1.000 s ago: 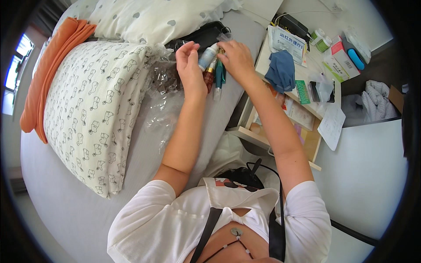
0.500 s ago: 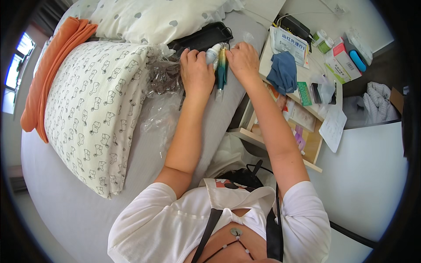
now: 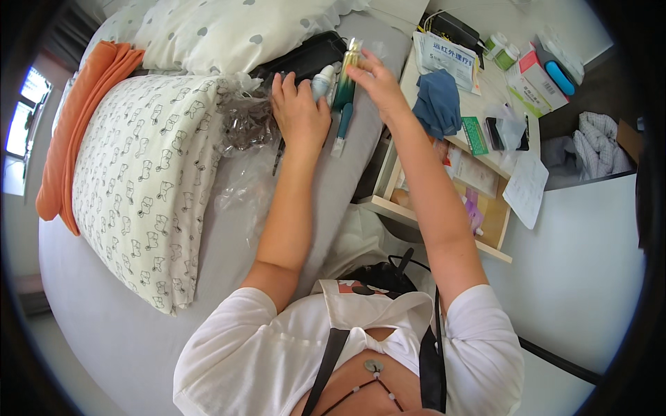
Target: The person sorts various items in a nightstand drawer, including medical packets, a blue cloth, a phone, and small bottles, by moving them between the drawer, the top of the nightstand, and the bed.
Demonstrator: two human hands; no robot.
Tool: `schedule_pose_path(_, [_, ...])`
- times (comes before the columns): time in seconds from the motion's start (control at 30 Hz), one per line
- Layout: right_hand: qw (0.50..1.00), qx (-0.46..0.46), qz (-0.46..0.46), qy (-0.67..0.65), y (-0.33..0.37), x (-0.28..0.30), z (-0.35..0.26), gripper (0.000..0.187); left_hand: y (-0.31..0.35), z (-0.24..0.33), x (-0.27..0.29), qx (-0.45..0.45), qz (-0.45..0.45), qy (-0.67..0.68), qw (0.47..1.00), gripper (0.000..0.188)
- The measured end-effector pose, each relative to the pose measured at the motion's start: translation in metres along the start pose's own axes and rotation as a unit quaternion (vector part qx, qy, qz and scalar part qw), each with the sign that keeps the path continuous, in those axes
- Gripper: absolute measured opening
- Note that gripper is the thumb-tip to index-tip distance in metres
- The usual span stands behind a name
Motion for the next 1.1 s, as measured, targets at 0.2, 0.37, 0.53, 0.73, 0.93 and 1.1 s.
schedule_pose_path(0.2, [0.966, -0.083, -0.056, -0.237, 0.008, 0.019, -0.022, 0.04, 0.001, -0.007, -0.007, 0.008, -0.038, -0.023, 0.999, 0.037])
schedule_pose_path(0.37, [0.967, -0.049, -0.04, -0.247, 0.033, 0.049, -0.045, 0.034, -0.001, -0.01, -0.011, -0.005, -0.03, -0.031, 0.999, 0.037])
schedule_pose_path(0.53, [0.999, -0.031, -0.016, 0.006, 0.097, 0.1, -0.065, 0.03, 0.002, -0.023, -0.014, 0.006, -0.041, -0.056, 0.998, 0.04])
schedule_pose_path(0.73, [0.951, -0.124, -0.061, 0.277, 0.162, 0.179, 0.006, 0.034, -0.001, -0.016, -0.013, 0.009, -0.036, -0.041, 0.998, 0.04])
schedule_pose_path(0.93, [0.905, -0.338, -0.102, 0.238, 0.18, 0.189, 0.103, 0.034, -0.005, -0.016, -0.011, 0.032, -0.051, -0.032, 0.998, 0.045])
schedule_pose_path(1.1, [0.905, -0.329, -0.104, 0.25, 0.167, 0.171, 0.12, 0.035, -0.007, -0.013, -0.007, 0.033, -0.067, -0.009, 0.997, 0.046])
Point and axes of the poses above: each hand's wrist, its own y-axis away from the middle knuckle, its own x-axis out of the back of the hand, z = x × y, the point moved 10 cm from there along -y, towards the middle knuckle, and after that the axes turned 6 degrees about z, right-handed, at the moved point
